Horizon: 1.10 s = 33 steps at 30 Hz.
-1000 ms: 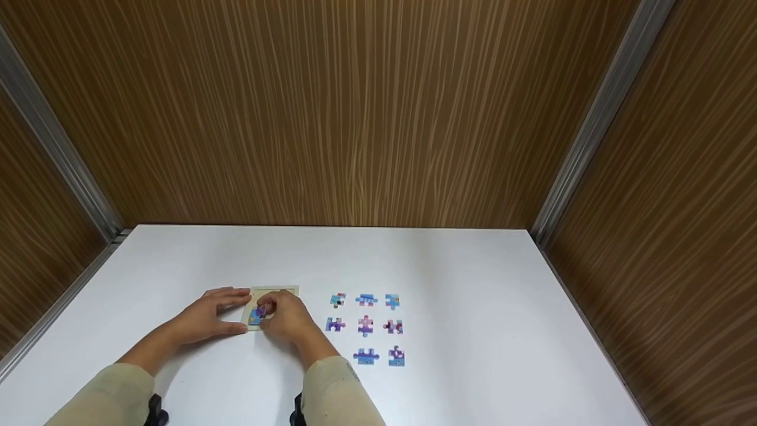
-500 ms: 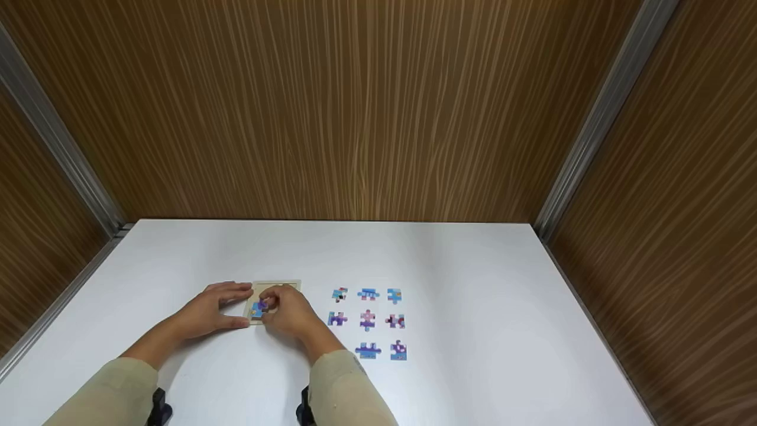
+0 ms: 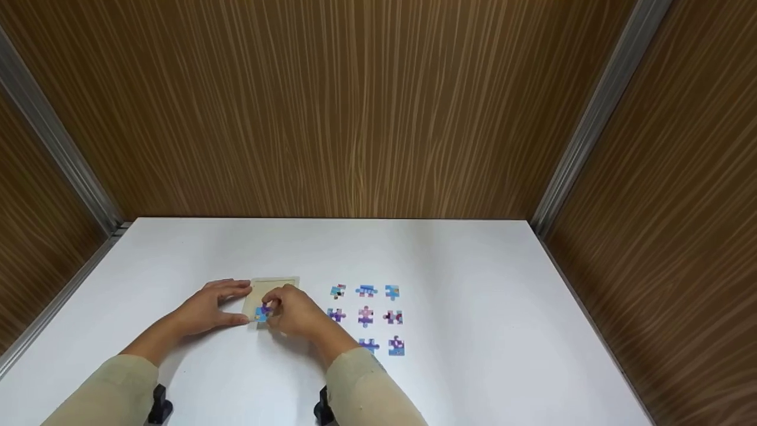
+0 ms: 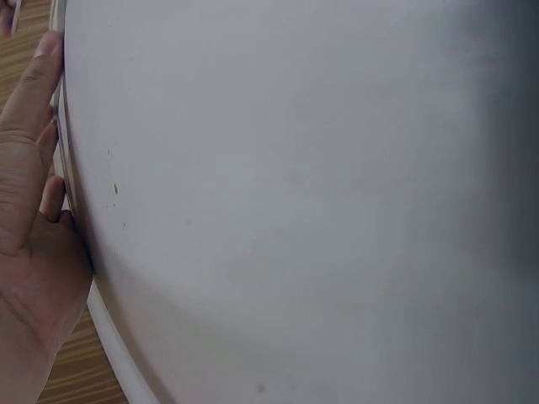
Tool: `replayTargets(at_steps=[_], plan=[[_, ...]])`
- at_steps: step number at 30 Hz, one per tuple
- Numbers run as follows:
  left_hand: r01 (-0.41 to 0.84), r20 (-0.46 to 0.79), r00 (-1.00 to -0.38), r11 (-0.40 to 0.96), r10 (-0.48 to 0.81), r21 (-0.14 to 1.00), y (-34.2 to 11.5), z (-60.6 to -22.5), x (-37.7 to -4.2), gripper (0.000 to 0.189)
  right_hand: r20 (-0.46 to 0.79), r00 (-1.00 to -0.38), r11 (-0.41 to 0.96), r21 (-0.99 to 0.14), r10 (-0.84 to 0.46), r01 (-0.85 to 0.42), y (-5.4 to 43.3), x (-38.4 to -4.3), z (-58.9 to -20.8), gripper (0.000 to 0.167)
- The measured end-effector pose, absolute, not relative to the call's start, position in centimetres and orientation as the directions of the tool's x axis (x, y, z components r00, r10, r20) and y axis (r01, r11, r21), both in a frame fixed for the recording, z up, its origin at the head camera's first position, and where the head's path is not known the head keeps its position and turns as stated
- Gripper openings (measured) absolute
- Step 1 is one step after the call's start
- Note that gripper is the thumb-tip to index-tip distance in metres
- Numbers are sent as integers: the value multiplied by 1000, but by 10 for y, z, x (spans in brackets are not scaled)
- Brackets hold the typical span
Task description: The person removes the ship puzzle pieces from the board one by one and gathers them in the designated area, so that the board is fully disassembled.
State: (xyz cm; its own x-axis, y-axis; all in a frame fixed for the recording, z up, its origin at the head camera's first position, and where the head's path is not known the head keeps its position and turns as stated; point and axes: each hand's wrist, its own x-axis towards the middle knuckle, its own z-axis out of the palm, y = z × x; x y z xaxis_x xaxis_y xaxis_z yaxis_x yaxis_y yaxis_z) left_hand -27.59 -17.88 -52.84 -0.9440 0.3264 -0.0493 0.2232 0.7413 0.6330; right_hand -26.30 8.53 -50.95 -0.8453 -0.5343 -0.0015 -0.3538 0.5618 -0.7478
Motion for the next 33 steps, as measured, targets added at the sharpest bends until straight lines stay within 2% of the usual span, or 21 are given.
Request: replayTargets(at_steps=[9, 15, 24, 33], plan=[[210, -45, -950, 737, 310, 642, -187, -529, -277, 79, 61, -807, 535, -719, -587, -443, 105, -250, -504, 35], [177, -74, -954, 741, 292, 647, -189, -529, -276, 79, 22, -822, 593, -682, -569, -429, 125, -241, -505, 36], [194, -65, -949, 737, 307, 647, -188, -527, -274, 80, -12, -856, 658, -646, -517, -388, 167, -230, -506, 35], [170, -81, -953, 733, 294, 658, -189, -526, -269, 79, 11, -838, 650, -626, -546, -432, 194, -219, -508, 32]])
